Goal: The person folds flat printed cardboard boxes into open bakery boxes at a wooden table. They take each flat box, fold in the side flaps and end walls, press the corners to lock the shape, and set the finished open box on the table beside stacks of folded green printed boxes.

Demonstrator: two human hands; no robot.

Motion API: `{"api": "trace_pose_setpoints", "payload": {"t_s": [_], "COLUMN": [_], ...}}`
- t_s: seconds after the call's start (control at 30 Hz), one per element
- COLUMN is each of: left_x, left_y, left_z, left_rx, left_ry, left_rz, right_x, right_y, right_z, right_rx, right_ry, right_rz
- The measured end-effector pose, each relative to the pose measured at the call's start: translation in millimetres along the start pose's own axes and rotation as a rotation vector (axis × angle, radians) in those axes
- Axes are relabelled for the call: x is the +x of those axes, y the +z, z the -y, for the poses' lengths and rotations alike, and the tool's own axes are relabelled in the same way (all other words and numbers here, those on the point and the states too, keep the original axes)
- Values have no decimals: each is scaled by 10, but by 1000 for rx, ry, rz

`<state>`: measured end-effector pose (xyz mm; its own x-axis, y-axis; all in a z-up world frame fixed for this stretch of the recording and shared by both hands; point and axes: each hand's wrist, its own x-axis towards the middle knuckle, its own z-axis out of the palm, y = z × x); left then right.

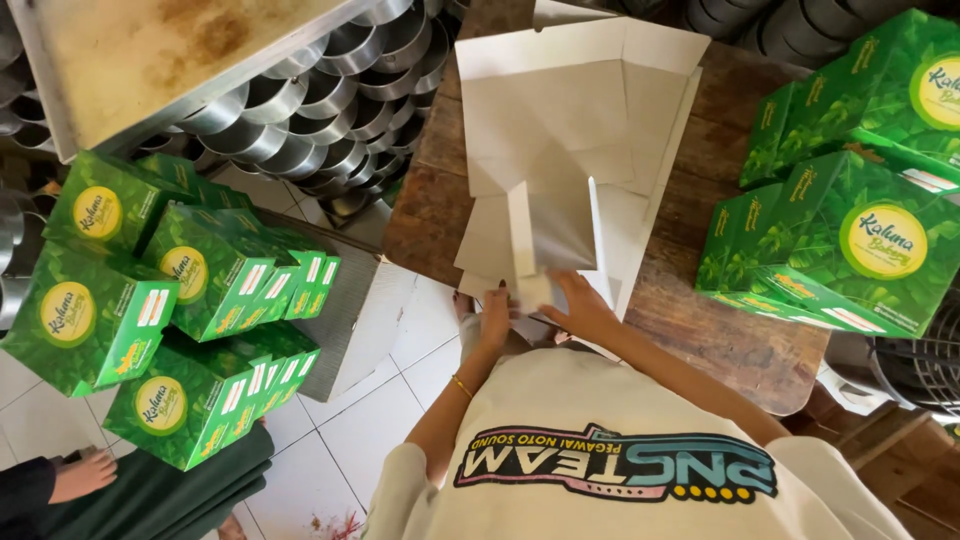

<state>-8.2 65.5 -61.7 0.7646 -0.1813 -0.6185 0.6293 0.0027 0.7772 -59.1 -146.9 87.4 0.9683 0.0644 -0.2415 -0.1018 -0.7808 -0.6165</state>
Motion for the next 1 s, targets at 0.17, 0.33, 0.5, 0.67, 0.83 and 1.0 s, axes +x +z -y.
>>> {"api": "trace_pose_setpoints", "payload": {"t_s": [0.17, 0.33, 0.5, 0.67, 0.83, 1.0], "left_x": [-124, 278, -557, -223, -2, 257], "left_y": [190, 28, -150, -244, -106, -6], "left_z": [-179, 214, -1950, -2587, -2816, -2055], "left_rx": [-183, 900, 909, 1292, 1545, 1772], "left_ry": [-345, 287, 691, 888, 1261, 784], "left_rz": [699, 431, -254, -240, 308, 404], "right_x": [610, 1108, 731, 417, 490, 485], "right_y": [-463, 50, -416, -1005, -1059, -811], "right_z": [488, -745, -906, -722, -598, -371], "right_rx": [98, 183, 576, 432, 249, -48], "right_ry": [303, 281, 322, 276, 351, 279], "right_rz": [-52, 42, 269, 385, 412, 481]}}
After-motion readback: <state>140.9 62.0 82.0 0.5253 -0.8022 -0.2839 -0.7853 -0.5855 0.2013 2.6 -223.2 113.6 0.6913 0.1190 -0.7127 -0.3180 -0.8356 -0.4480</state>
